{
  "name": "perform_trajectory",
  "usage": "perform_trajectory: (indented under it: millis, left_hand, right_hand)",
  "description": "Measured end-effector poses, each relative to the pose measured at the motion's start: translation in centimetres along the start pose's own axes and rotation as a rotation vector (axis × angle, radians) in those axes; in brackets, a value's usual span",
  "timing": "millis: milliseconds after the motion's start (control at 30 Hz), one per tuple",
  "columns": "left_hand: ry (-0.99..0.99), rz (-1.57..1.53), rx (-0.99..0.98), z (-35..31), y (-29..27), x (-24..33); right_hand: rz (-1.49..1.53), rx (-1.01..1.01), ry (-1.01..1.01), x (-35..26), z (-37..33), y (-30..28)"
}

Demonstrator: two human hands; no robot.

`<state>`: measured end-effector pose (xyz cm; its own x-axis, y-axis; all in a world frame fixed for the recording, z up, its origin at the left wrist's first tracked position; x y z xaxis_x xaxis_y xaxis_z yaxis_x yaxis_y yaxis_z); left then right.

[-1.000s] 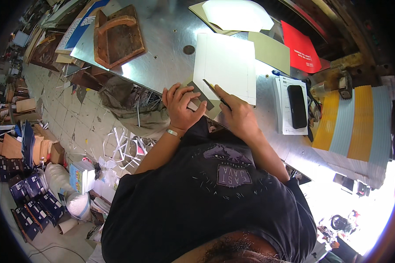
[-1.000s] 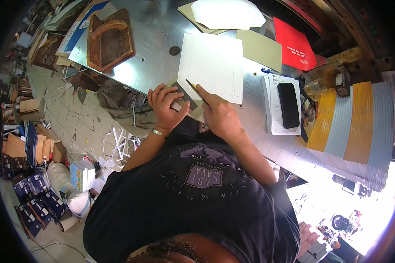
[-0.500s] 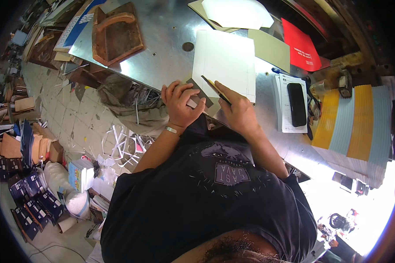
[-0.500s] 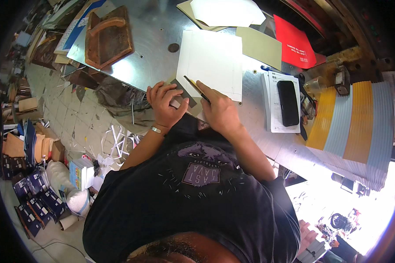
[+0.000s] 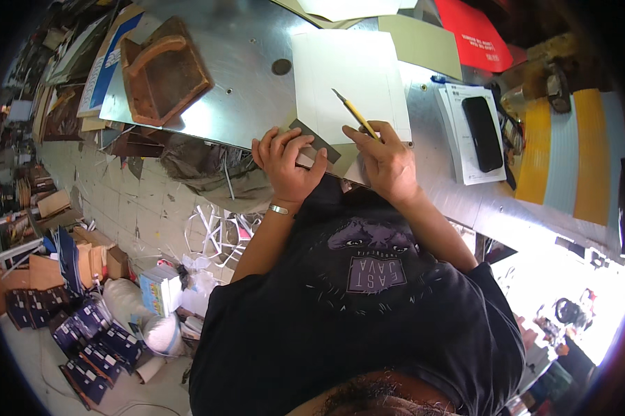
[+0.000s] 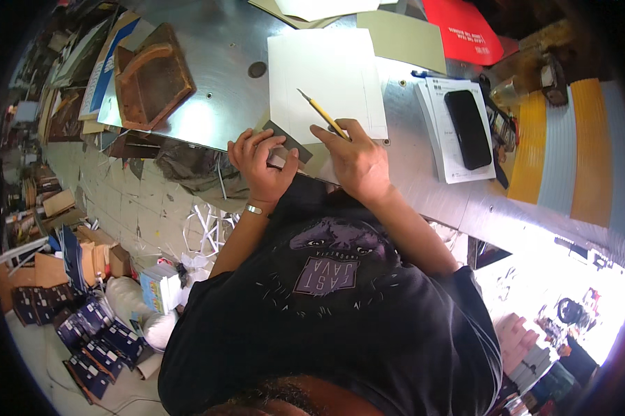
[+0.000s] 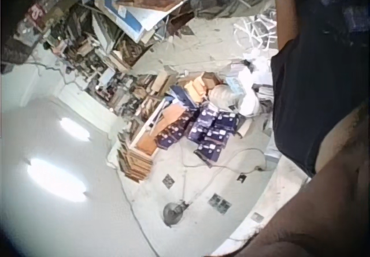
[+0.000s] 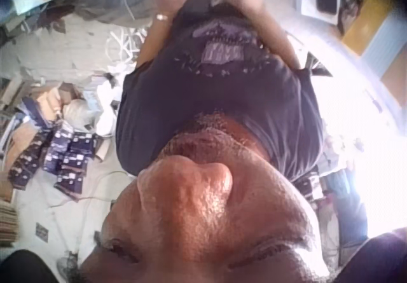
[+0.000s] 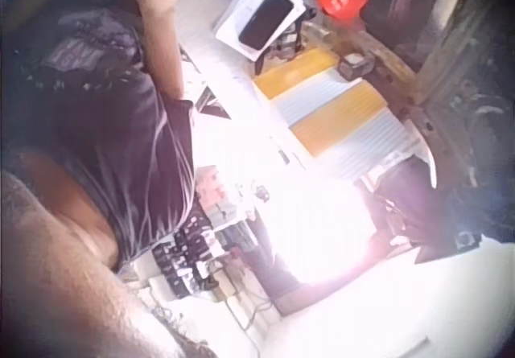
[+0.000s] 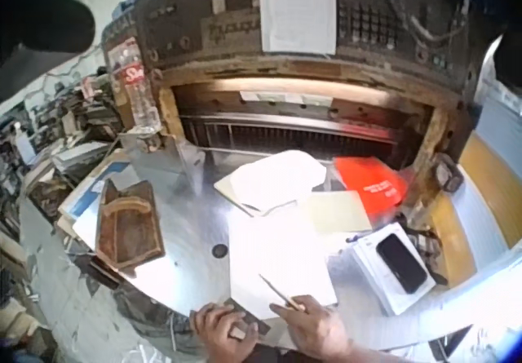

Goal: The person measures, marks, and scores sheets of paper using a pen, a square, and a box cutter. The person handles paper, a square, a pen, and a box cutter.

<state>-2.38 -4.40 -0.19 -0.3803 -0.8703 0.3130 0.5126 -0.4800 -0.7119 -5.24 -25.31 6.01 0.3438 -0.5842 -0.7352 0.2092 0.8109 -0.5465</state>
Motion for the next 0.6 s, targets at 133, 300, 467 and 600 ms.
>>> perform_trajectory:
  millis: [133, 300, 467, 600]
  left_hand:
    - [0.006, -0.016, -0.021, -0.1, 0.2, 0.0]
    - [-0.001, -0.021, -0.026, -0.1, 0.1, 0.1]
    - [-0.026, -0.01, -0.039, -0.3, 0.3, -0.1]
    - [-0.038, -0.012, -0.038, -0.4, 0.4, -0.2]
  right_hand:
    - [-0.063, -0.011, 0.017, 0.9, -0.8, 0.1]
    - [-0.086, -0.039, -0.015, 1.1, -0.7, 0.5]
    - [-0.076, -0.086, 0.017, 1.3, -0.3, 0.8]
    - [-0.073, -0.083, 0.017, 1.3, -0.2, 0.8]
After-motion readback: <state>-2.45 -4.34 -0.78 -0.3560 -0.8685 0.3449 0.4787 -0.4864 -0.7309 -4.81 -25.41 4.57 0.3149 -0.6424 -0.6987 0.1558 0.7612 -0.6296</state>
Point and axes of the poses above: each hand's wrist, its own z-axis towards the middle knuckle, its own y-axis out of the palm, x = y × z, the point moved 8 cm from there along z, towards the middle knuckle, and after that the axes turned 14 degrees about z, right-handed, at the moved point
